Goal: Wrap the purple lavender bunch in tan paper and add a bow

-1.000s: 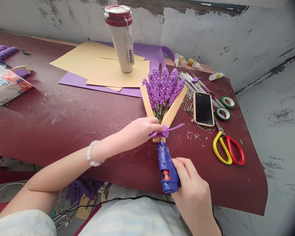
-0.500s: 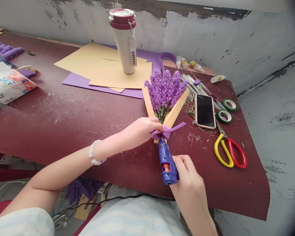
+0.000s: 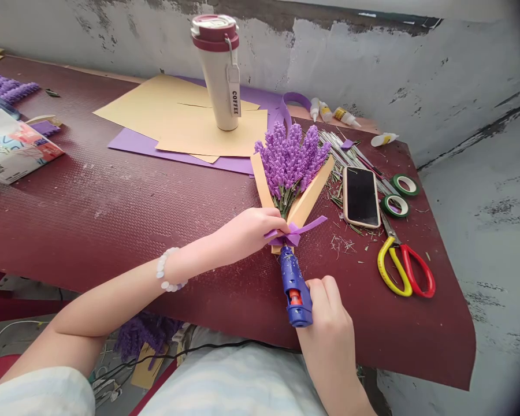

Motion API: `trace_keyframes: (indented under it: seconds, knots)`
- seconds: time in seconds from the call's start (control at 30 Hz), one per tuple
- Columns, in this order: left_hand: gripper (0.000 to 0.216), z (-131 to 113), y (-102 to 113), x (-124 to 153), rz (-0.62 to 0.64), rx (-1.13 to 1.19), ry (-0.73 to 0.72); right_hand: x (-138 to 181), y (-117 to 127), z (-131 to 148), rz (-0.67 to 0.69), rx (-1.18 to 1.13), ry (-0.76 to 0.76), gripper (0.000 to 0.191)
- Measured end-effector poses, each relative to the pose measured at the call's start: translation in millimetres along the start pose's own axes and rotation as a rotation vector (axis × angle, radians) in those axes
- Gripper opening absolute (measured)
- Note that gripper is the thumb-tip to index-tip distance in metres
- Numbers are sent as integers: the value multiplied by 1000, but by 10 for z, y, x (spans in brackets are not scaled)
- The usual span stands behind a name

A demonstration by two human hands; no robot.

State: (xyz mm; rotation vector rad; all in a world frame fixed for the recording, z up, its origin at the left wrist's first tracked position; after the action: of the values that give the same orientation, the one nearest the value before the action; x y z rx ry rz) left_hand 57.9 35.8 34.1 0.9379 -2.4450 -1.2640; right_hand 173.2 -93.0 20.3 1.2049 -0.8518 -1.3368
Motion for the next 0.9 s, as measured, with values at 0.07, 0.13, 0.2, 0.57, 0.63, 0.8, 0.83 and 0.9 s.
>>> trace_keyframes:
  seconds: [0.07, 0.13, 0.2, 0.57, 0.63, 0.8, 0.83, 0.9]
  knots:
    - [18, -4, 2, 1, -4, 3, -2, -5, 4, 1, 2, -19, 4, 26]
    - [17, -10, 3, 2, -5, 7, -10, -5, -6, -12, 10, -41, -10, 23]
    - [17, -9, 5, 3, -4, 9, -13, 4, -20, -32, 17, -62, -33, 21]
    - [31, -6, 40, 17, -46, -1, -38, 78, -5, -112, 28, -196, -38, 12]
    - [30, 1, 44, 18, -55, -4, -31, 96, 27, -115, 14, -230, -18, 9]
    - [20, -11, 32, 34, -46, 3, -56, 163, 124, -115, -8, -269, 4, 10]
    - [19, -18, 22, 40, -43, -5, -61, 173, 135, -116, -8, -268, 0, 11]
    - [18, -34, -6, 53, -43, -44, -61, 182, 151, -108, -12, -262, 1, 13]
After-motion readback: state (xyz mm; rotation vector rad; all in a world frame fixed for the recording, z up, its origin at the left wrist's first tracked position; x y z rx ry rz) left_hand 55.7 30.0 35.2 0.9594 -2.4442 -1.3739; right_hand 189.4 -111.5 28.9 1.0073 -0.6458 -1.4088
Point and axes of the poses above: each hand's wrist, its own x-axis away from the middle knuckle, its own y-axis out of the back of the hand, z = x × y, the point moved 8 cm from there along -x, towards the middle knuckle, and after that the axes turned 10 degrees about z, right-handed, at the moved point
